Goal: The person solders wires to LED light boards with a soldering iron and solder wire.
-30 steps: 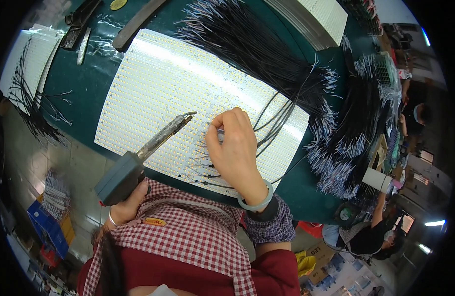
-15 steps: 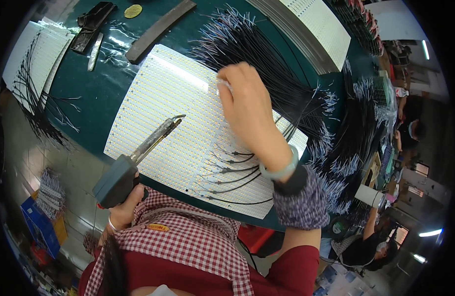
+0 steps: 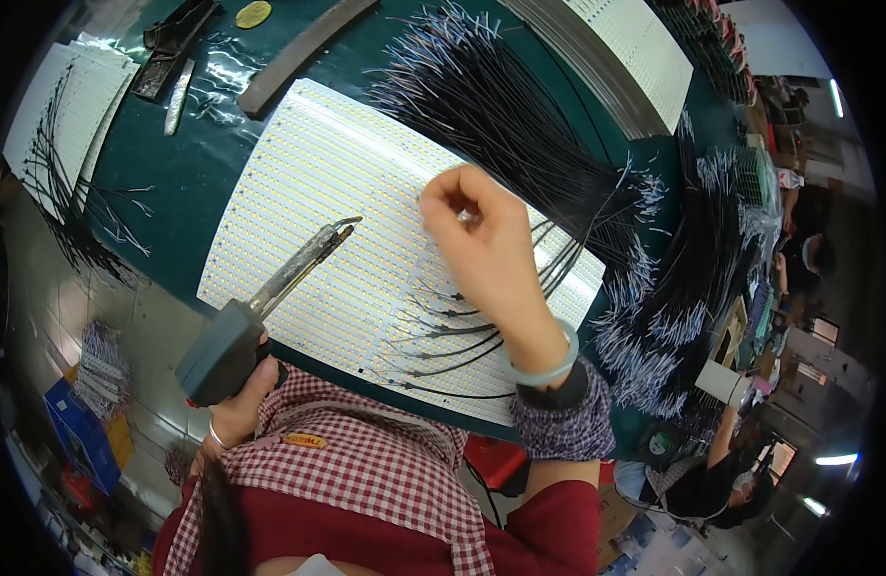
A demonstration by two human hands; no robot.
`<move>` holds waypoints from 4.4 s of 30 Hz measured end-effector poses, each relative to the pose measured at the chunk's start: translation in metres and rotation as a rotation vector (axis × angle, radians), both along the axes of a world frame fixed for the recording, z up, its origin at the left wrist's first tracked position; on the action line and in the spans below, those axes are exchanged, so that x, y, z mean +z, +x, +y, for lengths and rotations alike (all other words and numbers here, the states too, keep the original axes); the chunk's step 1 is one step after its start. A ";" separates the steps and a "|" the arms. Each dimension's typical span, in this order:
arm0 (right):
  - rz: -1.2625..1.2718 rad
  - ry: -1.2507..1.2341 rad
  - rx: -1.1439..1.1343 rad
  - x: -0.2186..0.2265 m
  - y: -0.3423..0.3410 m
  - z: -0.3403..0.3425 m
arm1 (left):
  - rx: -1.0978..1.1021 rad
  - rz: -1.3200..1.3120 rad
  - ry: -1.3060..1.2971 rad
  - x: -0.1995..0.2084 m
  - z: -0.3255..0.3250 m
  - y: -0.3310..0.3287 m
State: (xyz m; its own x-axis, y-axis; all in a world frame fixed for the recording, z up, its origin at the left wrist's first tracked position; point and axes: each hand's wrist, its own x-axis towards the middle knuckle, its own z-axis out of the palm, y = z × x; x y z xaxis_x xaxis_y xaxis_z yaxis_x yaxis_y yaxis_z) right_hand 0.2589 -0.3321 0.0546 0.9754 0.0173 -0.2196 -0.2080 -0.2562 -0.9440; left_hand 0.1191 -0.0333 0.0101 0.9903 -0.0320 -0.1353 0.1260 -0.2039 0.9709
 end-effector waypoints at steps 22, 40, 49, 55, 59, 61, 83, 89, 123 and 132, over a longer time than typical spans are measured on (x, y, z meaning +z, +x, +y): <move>-0.326 -0.497 -0.087 -0.025 -0.067 0.003 | -0.264 -0.027 0.068 0.010 -0.024 0.010; -0.241 -0.415 -0.156 -0.019 -0.070 0.006 | -0.271 0.036 0.058 0.010 -0.024 0.010; -0.238 -0.028 -0.046 0.010 -0.079 0.008 | -0.141 0.188 -0.236 0.052 -0.068 0.035; -0.183 0.115 0.033 0.019 -0.089 0.012 | -0.142 -0.004 -0.365 0.055 -0.103 0.053; -0.111 0.166 0.092 0.020 -0.090 0.007 | -0.247 -0.219 -0.102 0.049 -0.099 0.055; -0.068 0.178 0.132 0.021 -0.092 0.005 | -0.234 -0.269 -0.036 0.047 -0.100 0.054; -0.086 0.030 -0.134 0.006 -0.092 0.010 | 0.023 0.130 -0.309 0.045 -0.100 0.053; -0.080 0.050 -0.261 0.000 -0.083 0.008 | -0.169 0.028 -0.148 0.050 -0.052 0.032; -0.070 -0.035 -0.315 -0.015 -0.081 0.013 | -0.238 -0.167 0.144 0.033 -0.026 0.012; -0.064 -0.025 -0.320 -0.016 -0.081 0.012 | -0.228 -0.177 0.120 0.028 -0.029 0.015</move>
